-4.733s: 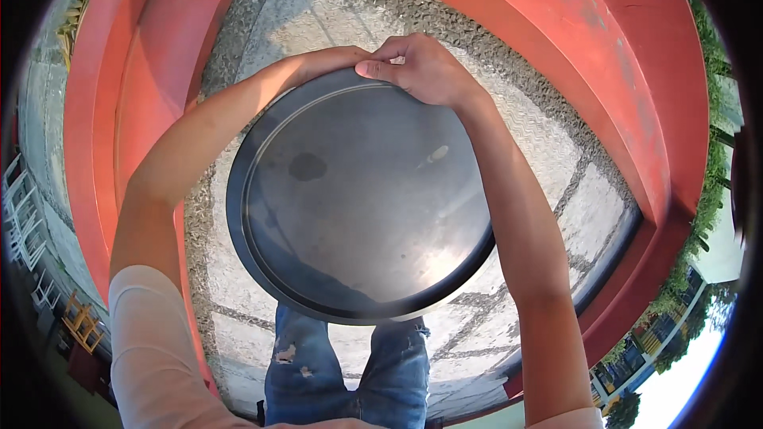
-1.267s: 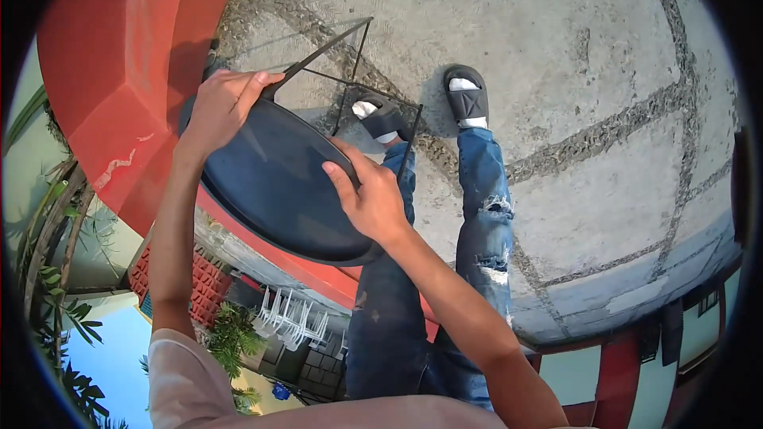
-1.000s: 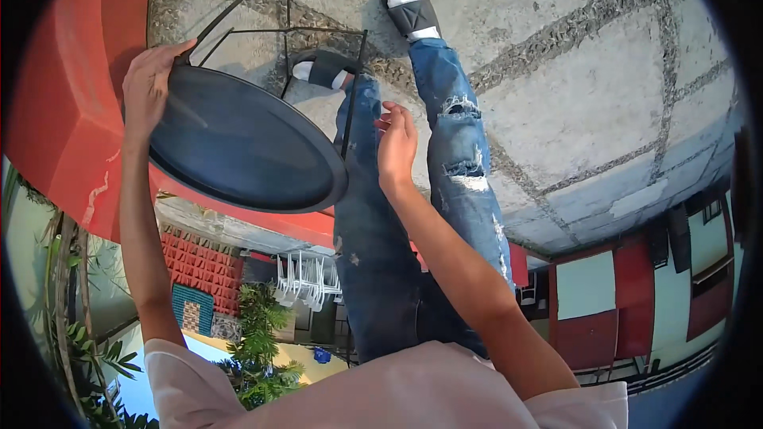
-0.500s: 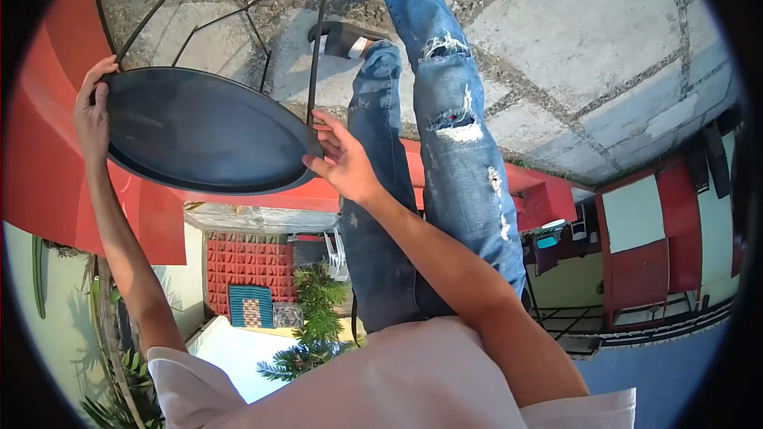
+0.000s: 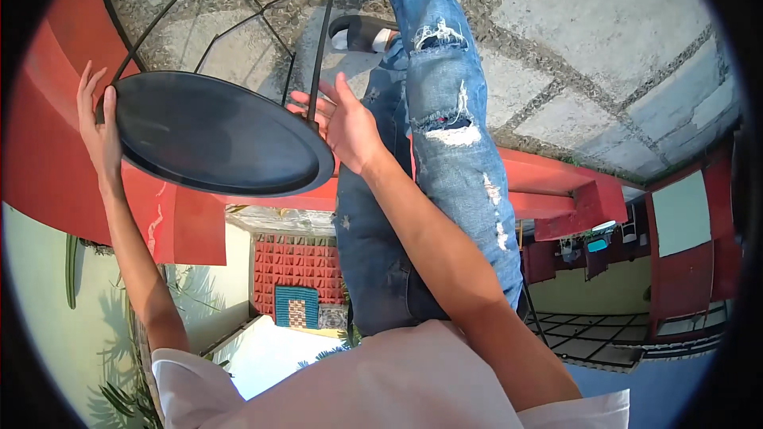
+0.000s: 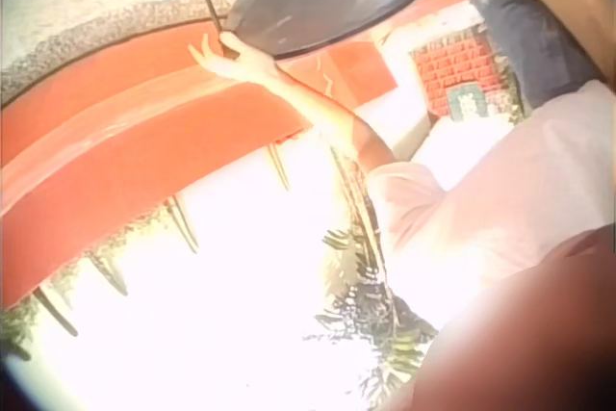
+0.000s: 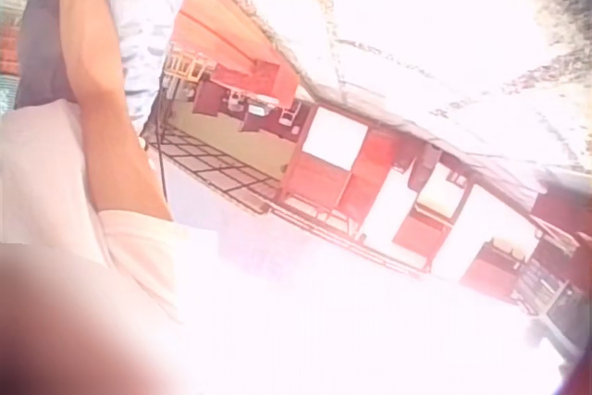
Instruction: Assembling a small folding outdoor table by connecting the base and the top.
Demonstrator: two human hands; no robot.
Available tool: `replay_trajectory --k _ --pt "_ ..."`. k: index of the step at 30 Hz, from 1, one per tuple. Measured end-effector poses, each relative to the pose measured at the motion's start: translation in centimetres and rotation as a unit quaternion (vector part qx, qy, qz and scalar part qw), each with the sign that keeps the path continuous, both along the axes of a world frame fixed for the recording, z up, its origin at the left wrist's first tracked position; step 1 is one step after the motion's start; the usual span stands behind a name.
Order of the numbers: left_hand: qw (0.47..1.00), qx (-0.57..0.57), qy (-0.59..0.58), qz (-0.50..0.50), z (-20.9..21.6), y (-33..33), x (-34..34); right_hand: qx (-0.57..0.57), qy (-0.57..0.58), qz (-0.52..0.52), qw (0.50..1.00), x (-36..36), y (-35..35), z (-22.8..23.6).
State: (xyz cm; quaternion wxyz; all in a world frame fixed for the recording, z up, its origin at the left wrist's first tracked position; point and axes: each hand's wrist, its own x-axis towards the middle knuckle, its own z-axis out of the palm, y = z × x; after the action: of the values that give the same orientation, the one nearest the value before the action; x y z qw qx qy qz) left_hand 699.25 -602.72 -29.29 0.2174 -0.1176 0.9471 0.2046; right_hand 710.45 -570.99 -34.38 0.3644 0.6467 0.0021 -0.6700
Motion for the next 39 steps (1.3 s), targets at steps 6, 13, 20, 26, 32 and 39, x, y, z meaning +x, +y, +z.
replay_trajectory --k 6,13,20,26,32,39 --pt "0.978 0.061 -0.109 -0.164 2.2 20.0 8.4 -0.019 0.060 0.128 0.990 1.6 -0.2 -2.5" --pt "0.982 0.038 -0.063 -0.175 0.3 17.9 11.3 -0.035 0.060 0.166 0.984 -0.1 -0.3 -1.7" --pt "0.989 0.026 -0.066 -0.128 0.3 17.9 12.4 -0.052 0.109 0.201 0.972 0.7 -0.6 -0.7" --pt "0.985 0.052 0.116 0.118 0.9 17.0 19.4 0.016 0.176 0.405 0.897 -0.6 -1.7 1.2" --pt "0.659 -0.184 0.091 0.724 3.2 12.1 32.4 0.214 0.546 0.528 0.614 -5.8 -5.2 2.7" --pt "0.313 0.394 0.221 0.835 -1.6 13.2 42.5 0.098 0.655 0.577 0.478 -9.8 -13.3 3.1"
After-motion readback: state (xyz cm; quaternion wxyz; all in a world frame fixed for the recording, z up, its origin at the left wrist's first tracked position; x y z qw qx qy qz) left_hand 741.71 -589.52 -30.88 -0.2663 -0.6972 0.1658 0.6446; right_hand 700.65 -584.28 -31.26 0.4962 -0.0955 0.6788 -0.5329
